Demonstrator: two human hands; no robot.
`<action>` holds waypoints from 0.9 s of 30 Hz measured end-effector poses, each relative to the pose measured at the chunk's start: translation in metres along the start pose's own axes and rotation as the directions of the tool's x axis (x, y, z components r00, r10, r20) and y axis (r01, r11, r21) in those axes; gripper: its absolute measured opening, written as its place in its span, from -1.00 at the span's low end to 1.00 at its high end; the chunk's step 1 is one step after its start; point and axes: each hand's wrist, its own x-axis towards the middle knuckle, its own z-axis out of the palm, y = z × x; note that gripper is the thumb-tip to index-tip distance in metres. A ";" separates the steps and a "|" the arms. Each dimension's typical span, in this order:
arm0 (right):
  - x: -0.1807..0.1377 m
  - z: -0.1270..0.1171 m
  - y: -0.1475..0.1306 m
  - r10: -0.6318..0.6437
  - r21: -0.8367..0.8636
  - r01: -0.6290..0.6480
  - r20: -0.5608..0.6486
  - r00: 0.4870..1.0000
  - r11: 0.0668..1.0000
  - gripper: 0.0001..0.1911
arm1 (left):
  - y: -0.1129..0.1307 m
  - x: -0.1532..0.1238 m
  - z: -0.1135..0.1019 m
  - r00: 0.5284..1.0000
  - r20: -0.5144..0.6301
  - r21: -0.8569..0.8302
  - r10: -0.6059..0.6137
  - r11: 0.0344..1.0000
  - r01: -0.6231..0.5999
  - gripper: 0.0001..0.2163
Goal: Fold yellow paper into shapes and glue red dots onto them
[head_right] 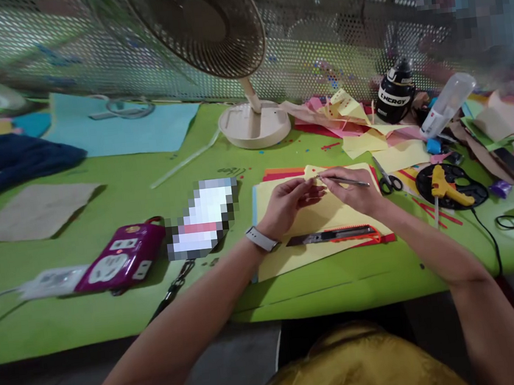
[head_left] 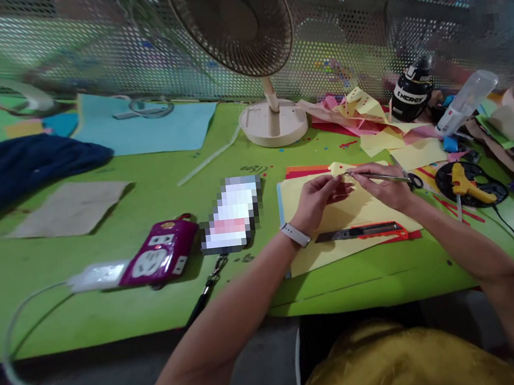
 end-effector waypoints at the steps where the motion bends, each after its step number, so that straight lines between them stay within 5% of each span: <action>1: 0.000 0.000 0.001 -0.002 -0.006 0.002 -0.001 1.000 1.000 -0.82 | 0.000 0.000 0.000 1.000 0.003 0.001 -0.001 1.000 0.001 -0.56; 10: -0.011 -0.014 -0.010 0.025 -0.051 -0.023 0.023 0.999 0.998 -0.82 | -0.001 0.003 -0.002 0.999 -0.036 0.014 -0.002 1.000 0.003 -0.56; 22: -0.051 -0.038 0.019 0.220 -0.073 -0.212 0.126 0.967 0.975 -0.81 | -0.001 0.005 -0.004 0.987 -0.149 0.043 0.065 0.997 -0.059 -0.63; 27: -0.051 -0.049 0.036 0.080 -0.158 -0.063 0.102 0.992 0.985 -0.78 | 0.000 0.008 -0.005 0.975 -0.192 0.015 0.114 0.993 -0.113 -0.68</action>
